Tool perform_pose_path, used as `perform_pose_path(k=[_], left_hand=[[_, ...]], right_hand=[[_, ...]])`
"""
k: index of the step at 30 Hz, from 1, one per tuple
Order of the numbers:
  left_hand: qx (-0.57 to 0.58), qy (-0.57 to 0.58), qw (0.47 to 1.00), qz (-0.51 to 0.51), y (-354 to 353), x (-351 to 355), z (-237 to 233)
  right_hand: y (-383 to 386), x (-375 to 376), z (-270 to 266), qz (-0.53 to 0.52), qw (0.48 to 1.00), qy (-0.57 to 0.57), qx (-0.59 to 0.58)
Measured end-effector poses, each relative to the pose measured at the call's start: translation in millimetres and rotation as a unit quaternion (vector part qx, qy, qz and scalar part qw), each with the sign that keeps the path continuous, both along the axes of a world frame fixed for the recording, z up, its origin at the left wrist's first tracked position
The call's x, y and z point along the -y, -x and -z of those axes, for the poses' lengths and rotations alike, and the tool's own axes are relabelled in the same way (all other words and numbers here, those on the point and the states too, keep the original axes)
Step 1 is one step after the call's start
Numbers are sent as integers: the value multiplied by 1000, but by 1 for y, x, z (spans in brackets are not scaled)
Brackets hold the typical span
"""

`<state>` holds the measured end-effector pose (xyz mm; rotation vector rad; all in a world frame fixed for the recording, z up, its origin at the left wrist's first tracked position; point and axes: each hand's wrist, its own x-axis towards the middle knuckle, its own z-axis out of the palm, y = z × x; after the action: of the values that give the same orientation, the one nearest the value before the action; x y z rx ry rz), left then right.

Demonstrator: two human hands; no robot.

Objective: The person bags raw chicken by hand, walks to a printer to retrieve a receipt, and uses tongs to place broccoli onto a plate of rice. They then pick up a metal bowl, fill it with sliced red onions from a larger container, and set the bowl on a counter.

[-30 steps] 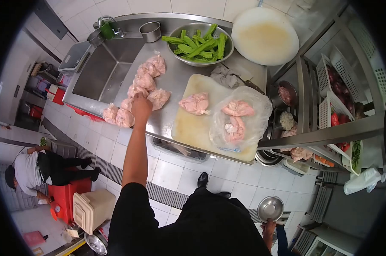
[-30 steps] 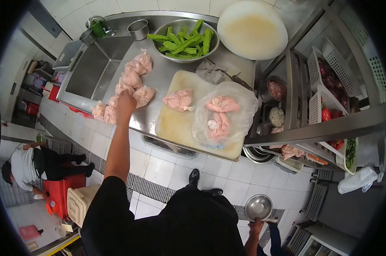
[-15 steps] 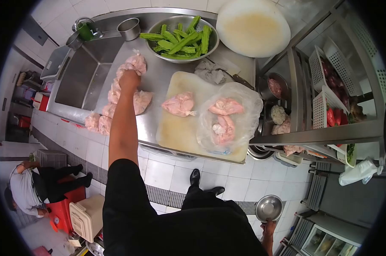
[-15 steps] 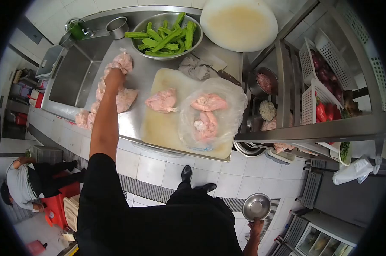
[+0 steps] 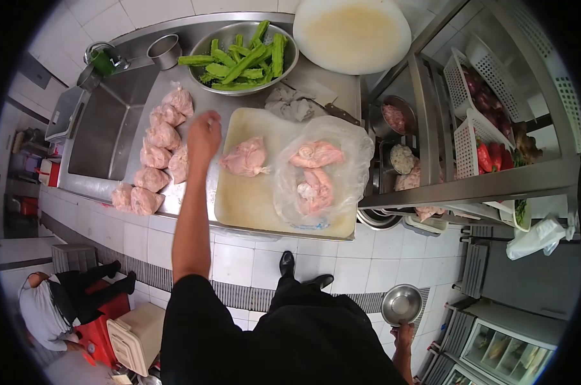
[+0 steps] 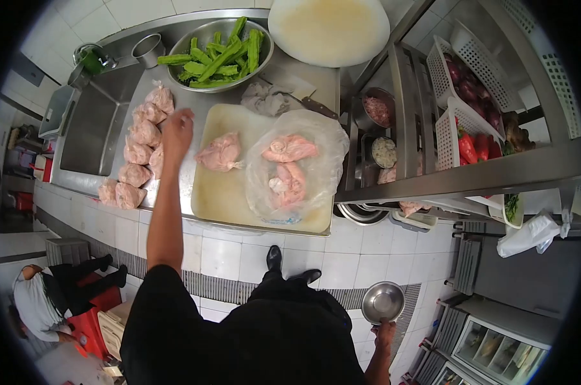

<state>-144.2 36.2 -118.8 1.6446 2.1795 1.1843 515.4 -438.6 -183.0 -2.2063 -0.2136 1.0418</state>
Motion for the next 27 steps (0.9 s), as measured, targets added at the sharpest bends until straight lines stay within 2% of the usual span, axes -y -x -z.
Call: perform_pose_path(k=[1,4,6,10,13,15,17,19,20,21,24,27], left_hand=[[5,-72,997,32,-12,13,13],[2,-93,995,34,-54,63,8],[-12,-152,988,25,-68,82,15],[35,-122,992,12,-81,102,15],[86,-97,992,2,-96,109,9],[166,-87,982,27,-115,114,1],[173,-94,977,78,-144,117,-3],[11,-154,966,209,-177,116,-3],[-36,-13,954,299,-189,120,0],[-83,130,913,379,-197,124,3],[-107,188,907,362,-214,99,0],[-159,174,918,320,-215,61,10]], right_hand=[[-2,-1,3,1,1000,-2,-3],[-5,-4,10,-33,999,-24,-29],[-6,-11,14,-27,999,-8,-18],[-7,-16,20,-35,999,-8,-34],[-10,-9,31,-50,996,-55,-54],[-9,-5,38,-11,998,-39,-42],[-4,0,36,-5,998,-47,-41],[-3,3,36,-1,998,-58,-37],[-4,7,40,8,998,-56,-39],[-5,13,43,16,998,-53,-41],[-11,25,47,1,996,-60,-59],[-10,31,48,15,997,-31,-72]])
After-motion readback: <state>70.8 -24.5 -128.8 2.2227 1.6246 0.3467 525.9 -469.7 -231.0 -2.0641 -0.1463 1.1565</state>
